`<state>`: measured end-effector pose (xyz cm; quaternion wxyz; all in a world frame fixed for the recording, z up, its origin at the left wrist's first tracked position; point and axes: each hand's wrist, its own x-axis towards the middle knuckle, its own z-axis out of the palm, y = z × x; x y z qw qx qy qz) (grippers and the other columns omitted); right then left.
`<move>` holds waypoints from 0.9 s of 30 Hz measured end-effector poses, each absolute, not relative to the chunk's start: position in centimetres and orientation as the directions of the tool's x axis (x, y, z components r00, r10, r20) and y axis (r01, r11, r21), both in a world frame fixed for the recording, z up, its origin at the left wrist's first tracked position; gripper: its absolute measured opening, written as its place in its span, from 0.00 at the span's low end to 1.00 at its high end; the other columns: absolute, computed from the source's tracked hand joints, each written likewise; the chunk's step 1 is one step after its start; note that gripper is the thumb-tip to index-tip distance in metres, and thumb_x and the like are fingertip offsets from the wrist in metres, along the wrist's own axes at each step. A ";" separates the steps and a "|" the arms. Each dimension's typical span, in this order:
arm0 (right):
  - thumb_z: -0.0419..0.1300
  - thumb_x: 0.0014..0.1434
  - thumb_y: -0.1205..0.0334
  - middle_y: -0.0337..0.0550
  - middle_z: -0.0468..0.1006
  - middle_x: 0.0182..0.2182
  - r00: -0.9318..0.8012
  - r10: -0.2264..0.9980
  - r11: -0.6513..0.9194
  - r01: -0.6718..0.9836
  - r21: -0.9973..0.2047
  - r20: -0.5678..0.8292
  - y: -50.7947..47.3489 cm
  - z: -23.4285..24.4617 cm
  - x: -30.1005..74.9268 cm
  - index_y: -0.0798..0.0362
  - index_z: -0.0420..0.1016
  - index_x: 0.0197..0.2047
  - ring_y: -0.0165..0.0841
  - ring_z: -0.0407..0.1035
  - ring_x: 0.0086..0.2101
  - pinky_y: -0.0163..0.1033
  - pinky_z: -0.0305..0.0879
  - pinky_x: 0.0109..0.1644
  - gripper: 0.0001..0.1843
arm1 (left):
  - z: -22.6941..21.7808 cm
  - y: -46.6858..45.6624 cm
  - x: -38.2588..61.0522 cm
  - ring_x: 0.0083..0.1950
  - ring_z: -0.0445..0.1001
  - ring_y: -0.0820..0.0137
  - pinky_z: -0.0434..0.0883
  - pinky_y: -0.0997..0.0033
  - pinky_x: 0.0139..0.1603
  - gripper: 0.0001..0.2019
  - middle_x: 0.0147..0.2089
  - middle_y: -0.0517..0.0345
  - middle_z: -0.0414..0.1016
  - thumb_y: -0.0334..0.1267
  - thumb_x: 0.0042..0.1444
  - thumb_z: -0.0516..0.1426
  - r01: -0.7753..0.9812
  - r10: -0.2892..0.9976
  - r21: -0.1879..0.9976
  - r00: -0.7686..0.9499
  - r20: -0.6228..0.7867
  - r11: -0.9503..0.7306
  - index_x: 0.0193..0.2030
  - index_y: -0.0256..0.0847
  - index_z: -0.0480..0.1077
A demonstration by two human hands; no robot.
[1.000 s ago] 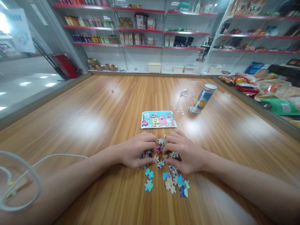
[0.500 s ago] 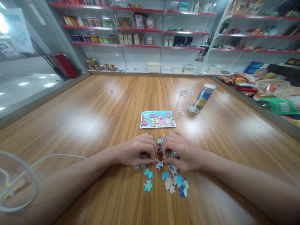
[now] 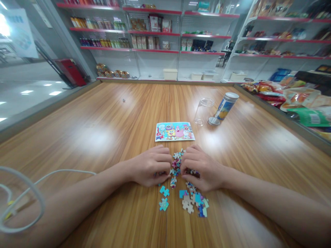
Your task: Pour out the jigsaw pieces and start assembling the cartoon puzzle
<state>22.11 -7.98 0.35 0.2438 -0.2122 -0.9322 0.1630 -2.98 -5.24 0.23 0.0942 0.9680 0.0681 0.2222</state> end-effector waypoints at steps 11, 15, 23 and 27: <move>0.56 0.46 0.71 0.41 0.71 0.35 -0.772 0.563 0.803 0.425 -0.419 0.295 -7.9 0.6 22.5 0.53 0.67 0.39 0.36 0.64 0.38 0.45 0.53 0.47 0.14 | 0.5 -5.5 -2.8 0.42 0.69 0.66 0.65 0.63 0.43 0.07 0.43 0.52 0.74 0.41 0.60 0.59 0.110 0.198 0.252 0.914 0.354 -0.961 0.40 0.41 0.71; 0.56 0.48 0.71 0.41 0.72 0.35 -0.774 0.560 0.805 0.426 -0.412 0.295 -7.9 0.5 22.4 0.53 0.67 0.40 0.36 0.64 0.39 0.45 0.53 0.47 0.14 | 0.5 -5.6 -2.9 0.46 0.69 0.64 0.68 0.60 0.48 0.12 0.48 0.49 0.73 0.44 0.59 0.60 0.140 0.222 0.241 0.907 0.359 -0.960 0.45 0.41 0.71; 0.62 0.59 0.60 0.40 0.74 0.37 -0.763 0.568 0.805 0.437 -0.402 0.308 -7.7 0.3 22.3 0.53 0.69 0.41 0.35 0.66 0.41 0.44 0.52 0.50 0.09 | 0.1 -4.9 -2.9 0.54 0.69 0.61 0.68 0.56 0.58 0.16 0.53 0.48 0.72 0.47 0.59 0.61 0.196 0.297 0.299 0.891 0.344 -0.934 0.50 0.41 0.71; 0.65 0.57 0.55 0.40 0.75 0.35 -0.740 0.595 0.792 0.475 -0.385 0.313 -7.6 0.4 22.4 0.53 0.71 0.38 0.36 0.67 0.40 0.44 0.52 0.49 0.12 | 0.2 -4.8 -3.0 0.52 0.69 0.63 0.69 0.56 0.56 0.16 0.51 0.49 0.73 0.46 0.58 0.61 0.202 0.313 0.312 0.878 0.361 -0.928 0.49 0.40 0.72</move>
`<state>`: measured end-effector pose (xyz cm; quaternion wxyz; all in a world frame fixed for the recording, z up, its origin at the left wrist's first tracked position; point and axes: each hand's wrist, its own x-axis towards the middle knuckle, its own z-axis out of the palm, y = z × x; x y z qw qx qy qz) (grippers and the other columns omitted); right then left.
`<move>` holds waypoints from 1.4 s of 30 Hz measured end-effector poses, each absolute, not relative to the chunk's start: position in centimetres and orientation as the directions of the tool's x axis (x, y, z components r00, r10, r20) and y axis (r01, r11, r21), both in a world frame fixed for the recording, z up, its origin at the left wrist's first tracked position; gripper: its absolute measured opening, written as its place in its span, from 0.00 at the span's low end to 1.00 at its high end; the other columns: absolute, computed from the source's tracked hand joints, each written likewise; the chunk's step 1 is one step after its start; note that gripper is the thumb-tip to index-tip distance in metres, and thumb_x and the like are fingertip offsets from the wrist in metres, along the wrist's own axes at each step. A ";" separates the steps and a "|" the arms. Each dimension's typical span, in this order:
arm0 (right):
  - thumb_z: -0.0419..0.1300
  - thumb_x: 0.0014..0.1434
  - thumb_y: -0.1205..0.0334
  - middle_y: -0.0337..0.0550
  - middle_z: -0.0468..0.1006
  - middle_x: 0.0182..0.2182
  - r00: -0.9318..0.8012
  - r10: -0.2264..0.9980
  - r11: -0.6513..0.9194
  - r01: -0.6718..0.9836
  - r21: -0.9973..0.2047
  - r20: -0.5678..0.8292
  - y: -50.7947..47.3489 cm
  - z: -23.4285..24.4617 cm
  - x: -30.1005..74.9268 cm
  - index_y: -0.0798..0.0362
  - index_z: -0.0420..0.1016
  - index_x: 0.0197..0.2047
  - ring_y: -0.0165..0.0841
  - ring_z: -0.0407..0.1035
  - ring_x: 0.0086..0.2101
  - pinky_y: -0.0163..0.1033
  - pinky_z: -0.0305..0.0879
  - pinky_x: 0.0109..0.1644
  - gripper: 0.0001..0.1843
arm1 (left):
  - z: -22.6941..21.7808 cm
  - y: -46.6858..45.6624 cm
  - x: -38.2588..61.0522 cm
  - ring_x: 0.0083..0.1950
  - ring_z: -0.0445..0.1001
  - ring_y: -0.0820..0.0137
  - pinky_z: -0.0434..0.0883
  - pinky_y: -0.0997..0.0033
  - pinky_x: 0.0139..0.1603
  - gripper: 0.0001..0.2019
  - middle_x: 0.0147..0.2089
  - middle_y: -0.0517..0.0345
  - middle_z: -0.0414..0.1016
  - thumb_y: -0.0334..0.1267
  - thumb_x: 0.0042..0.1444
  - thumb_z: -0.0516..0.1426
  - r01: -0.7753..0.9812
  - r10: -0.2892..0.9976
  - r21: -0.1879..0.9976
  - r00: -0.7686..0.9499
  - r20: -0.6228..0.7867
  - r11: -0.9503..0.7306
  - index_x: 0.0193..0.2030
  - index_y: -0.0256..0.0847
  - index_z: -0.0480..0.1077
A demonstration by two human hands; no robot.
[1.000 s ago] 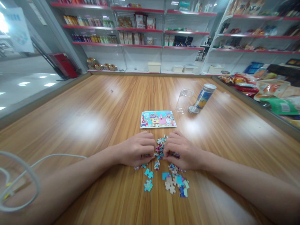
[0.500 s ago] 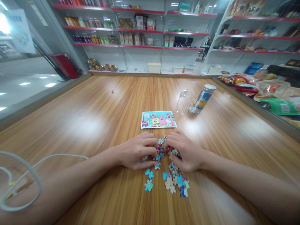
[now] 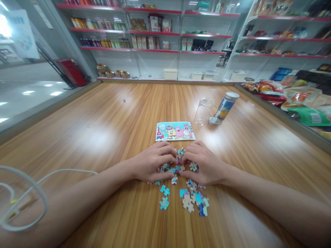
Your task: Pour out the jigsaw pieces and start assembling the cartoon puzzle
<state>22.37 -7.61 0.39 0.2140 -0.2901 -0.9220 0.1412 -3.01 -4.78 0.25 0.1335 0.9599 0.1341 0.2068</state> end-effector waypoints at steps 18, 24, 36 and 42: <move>0.65 0.60 0.57 0.40 0.75 0.37 -0.737 0.624 0.767 0.512 -0.388 0.260 -7.7 0.5 22.3 0.53 0.72 0.40 0.35 0.67 0.41 0.43 0.51 0.50 0.10 | 0.0 -4.4 -3.2 0.44 0.69 0.65 0.71 0.60 0.48 0.06 0.39 0.50 0.73 0.35 0.60 0.58 0.289 0.394 0.292 0.816 0.423 -0.912 0.42 0.37 0.74; 0.65 0.60 0.59 0.40 0.74 0.35 -0.741 0.617 0.772 0.504 -0.388 0.265 -7.7 0.3 22.4 0.53 0.72 0.37 0.35 0.67 0.40 0.43 0.51 0.50 0.08 | -0.3 -4.4 -3.1 0.61 0.68 0.59 0.68 0.49 0.64 0.19 0.58 0.45 0.71 0.37 0.59 0.59 0.240 0.353 0.304 0.844 0.404 -0.922 0.58 0.40 0.69; 0.64 0.63 0.54 0.39 0.74 0.32 -0.771 0.535 0.836 0.422 -0.352 0.345 -7.3 -0.1 22.6 0.53 0.69 0.33 0.33 0.65 0.36 0.42 0.51 0.48 0.13 | -1.2 -3.8 -3.1 0.59 0.72 0.61 0.72 0.49 0.63 0.16 0.55 0.45 0.75 0.33 0.60 0.58 0.318 0.444 0.324 0.757 0.480 -0.891 0.55 0.36 0.71; 0.62 0.63 0.53 0.41 0.74 0.33 -0.812 0.450 0.882 0.338 -0.327 0.373 -7.3 0.0 22.6 0.52 0.70 0.34 0.35 0.66 0.38 0.45 0.52 0.49 0.12 | -0.8 -4.4 -3.1 0.65 0.69 0.60 0.69 0.47 0.66 0.21 0.62 0.44 0.71 0.35 0.59 0.59 0.244 0.361 0.290 0.802 0.476 -0.925 0.60 0.38 0.68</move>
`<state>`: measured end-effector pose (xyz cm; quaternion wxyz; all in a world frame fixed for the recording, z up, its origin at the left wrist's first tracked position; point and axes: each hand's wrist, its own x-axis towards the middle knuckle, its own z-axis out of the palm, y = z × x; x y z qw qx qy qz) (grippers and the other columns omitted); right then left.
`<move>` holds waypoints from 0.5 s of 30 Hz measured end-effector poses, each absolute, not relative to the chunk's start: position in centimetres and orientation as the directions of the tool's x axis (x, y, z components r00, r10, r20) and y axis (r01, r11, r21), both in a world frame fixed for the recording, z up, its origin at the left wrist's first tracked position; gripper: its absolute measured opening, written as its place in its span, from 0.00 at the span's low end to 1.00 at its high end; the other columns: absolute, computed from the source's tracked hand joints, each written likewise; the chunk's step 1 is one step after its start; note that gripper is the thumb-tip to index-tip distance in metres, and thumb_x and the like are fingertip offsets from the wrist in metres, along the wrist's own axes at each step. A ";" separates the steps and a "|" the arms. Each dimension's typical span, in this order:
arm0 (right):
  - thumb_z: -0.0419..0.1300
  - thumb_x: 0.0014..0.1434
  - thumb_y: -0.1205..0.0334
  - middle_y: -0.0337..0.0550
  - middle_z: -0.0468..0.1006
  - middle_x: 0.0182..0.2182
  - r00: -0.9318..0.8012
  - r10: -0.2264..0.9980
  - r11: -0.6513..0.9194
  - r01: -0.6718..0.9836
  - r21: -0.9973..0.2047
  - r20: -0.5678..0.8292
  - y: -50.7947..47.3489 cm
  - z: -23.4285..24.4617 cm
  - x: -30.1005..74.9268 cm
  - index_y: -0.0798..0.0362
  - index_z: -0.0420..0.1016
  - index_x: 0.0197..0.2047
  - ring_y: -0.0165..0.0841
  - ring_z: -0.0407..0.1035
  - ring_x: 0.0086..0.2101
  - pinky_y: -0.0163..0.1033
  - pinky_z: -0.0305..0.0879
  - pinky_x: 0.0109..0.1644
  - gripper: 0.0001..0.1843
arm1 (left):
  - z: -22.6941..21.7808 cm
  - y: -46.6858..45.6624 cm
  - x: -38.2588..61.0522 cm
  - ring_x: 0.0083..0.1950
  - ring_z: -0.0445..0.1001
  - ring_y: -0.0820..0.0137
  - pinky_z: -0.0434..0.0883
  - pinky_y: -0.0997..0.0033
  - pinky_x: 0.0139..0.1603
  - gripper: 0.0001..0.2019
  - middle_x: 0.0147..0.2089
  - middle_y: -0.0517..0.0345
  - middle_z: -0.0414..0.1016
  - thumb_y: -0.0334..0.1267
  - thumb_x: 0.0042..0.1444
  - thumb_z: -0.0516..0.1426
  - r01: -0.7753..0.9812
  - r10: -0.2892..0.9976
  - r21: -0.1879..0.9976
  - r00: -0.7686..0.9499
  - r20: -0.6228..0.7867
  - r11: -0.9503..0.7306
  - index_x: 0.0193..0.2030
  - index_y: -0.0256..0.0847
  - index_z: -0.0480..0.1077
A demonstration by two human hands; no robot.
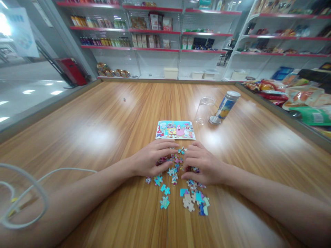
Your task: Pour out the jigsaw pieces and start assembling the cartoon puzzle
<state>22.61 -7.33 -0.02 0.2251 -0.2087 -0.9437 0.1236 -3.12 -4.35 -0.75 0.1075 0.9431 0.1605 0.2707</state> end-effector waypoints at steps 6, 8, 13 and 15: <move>0.57 0.49 0.72 0.41 0.72 0.34 -0.792 0.505 0.836 0.351 -0.421 0.342 -7.5 0.5 22.8 0.52 0.66 0.37 0.36 0.65 0.39 0.45 0.54 0.49 0.11 | 0.5 -5.6 -2.6 0.70 0.63 0.56 0.63 0.46 0.70 0.24 0.62 0.43 0.72 0.40 0.60 0.58 0.129 0.193 0.191 0.908 0.372 -0.973 0.62 0.36 0.66; 0.55 0.46 0.74 0.41 0.71 0.34 -0.787 0.523 0.827 0.374 -0.420 0.328 -7.3 0.5 22.9 0.52 0.65 0.36 0.36 0.64 0.39 0.45 0.54 0.48 0.13 | 0.5 -5.7 -2.6 0.69 0.64 0.56 0.63 0.46 0.70 0.23 0.60 0.43 0.73 0.41 0.60 0.57 0.132 0.189 0.183 0.922 0.338 -0.974 0.62 0.36 0.66; 0.55 0.50 0.70 0.41 0.71 0.34 -0.806 0.487 0.836 0.319 -0.447 0.336 -7.1 0.9 23.2 0.52 0.65 0.37 0.36 0.64 0.38 0.46 0.53 0.49 0.09 | 0.6 -5.9 -2.5 0.66 0.67 0.56 0.65 0.48 0.68 0.20 0.57 0.44 0.75 0.39 0.61 0.57 0.123 0.180 0.177 0.915 0.361 -0.977 0.59 0.37 0.68; 0.58 0.51 0.65 0.40 0.72 0.35 -0.856 0.411 0.855 0.242 -0.460 0.315 -7.3 1.0 23.2 0.51 0.65 0.36 0.36 0.64 0.38 0.46 0.53 0.49 0.08 | 1.0 -6.3 -2.3 0.63 0.68 0.57 0.66 0.49 0.66 0.18 0.56 0.46 0.75 0.38 0.60 0.58 0.077 0.148 0.195 0.914 0.377 -0.978 0.57 0.40 0.70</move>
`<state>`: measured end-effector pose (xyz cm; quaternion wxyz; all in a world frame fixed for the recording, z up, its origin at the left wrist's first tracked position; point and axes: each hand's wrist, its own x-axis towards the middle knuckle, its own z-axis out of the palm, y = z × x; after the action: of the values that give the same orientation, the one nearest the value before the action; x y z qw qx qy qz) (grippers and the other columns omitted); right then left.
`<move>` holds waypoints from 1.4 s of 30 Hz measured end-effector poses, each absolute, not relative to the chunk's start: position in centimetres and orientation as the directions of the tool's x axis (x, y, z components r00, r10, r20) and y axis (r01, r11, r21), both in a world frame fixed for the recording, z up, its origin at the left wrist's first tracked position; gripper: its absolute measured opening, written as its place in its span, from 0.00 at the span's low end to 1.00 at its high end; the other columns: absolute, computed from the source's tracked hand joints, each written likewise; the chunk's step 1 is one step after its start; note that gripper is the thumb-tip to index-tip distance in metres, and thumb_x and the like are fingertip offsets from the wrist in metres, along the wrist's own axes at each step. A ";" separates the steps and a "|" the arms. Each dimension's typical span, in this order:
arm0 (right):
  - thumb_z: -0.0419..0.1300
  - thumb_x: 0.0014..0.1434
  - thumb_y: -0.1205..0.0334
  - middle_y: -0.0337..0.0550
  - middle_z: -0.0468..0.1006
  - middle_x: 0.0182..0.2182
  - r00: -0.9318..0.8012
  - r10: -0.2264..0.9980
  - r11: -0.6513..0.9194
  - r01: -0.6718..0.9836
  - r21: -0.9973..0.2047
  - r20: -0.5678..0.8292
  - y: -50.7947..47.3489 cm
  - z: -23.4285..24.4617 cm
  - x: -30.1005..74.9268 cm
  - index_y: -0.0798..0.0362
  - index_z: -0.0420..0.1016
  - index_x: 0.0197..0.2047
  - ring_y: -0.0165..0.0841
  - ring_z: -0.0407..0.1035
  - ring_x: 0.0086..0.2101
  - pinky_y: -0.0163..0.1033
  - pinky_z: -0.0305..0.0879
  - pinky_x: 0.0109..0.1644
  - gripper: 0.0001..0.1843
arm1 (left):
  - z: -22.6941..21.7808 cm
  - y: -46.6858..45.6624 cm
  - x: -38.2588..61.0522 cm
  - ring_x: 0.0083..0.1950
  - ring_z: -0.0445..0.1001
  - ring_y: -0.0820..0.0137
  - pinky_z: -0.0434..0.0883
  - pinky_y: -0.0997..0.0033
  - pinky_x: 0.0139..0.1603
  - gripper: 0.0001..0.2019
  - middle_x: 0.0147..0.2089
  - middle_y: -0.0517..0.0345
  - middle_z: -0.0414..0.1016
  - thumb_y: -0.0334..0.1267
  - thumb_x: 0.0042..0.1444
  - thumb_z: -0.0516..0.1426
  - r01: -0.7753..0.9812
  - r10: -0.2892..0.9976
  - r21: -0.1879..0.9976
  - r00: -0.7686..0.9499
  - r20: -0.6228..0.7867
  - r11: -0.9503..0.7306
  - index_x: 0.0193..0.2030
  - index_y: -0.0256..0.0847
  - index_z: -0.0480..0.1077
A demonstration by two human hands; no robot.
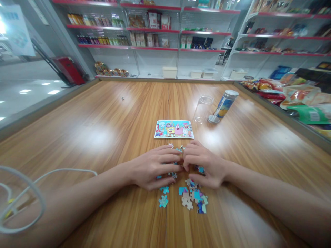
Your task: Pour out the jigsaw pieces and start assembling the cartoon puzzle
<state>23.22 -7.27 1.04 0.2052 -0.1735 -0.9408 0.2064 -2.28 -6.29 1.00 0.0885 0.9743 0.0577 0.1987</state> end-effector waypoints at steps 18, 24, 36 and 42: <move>0.60 0.65 0.56 0.42 0.75 0.35 -0.855 0.400 0.887 0.270 -0.376 0.331 -7.2 0.0 22.7 0.53 0.73 0.40 0.35 0.66 0.40 0.43 0.53 0.47 0.09 | 0.8 -6.9 -2.1 0.41 0.68 0.65 0.68 0.59 0.45 0.04 0.39 0.51 0.74 0.37 0.58 0.59 0.021 0.130 0.263 0.904 0.406 -0.965 0.38 0.39 0.74; 0.62 0.63 0.47 0.43 0.76 0.37 -0.858 0.376 0.898 0.245 -0.365 0.350 -7.3 -0.3 22.4 0.53 0.74 0.40 0.36 0.67 0.40 0.43 0.53 0.48 0.16 | 0.2 -6.5 -2.2 0.42 0.69 0.65 0.69 0.60 0.46 0.04 0.40 0.51 0.74 0.35 0.58 0.60 0.084 0.185 0.236 0.875 0.448 -0.968 0.39 0.39 0.74; 0.59 0.53 0.67 0.42 0.75 0.36 -0.852 0.404 0.875 0.255 -0.411 0.332 -7.9 0.3 22.6 0.53 0.71 0.39 0.36 0.66 0.39 0.44 0.54 0.47 0.08 | 0.2 -6.3 -2.4 0.42 0.68 0.66 0.67 0.60 0.46 0.03 0.40 0.52 0.74 0.34 0.59 0.59 0.106 0.192 0.228 0.895 0.402 -0.968 0.37 0.40 0.74; 0.58 0.58 0.70 0.42 0.76 0.37 -0.835 0.400 0.885 0.245 -0.396 0.378 -7.5 -0.2 22.3 0.52 0.72 0.39 0.34 0.68 0.40 0.44 0.56 0.47 0.05 | 0.6 -6.6 -2.2 0.44 0.69 0.64 0.67 0.60 0.46 0.07 0.43 0.51 0.74 0.37 0.59 0.60 0.067 0.140 0.206 0.920 0.367 -0.976 0.43 0.42 0.74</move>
<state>22.35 -7.55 -0.23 0.2311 -0.1708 -0.9430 0.1680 -2.21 -6.62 0.63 0.0952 0.9751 0.0530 0.1933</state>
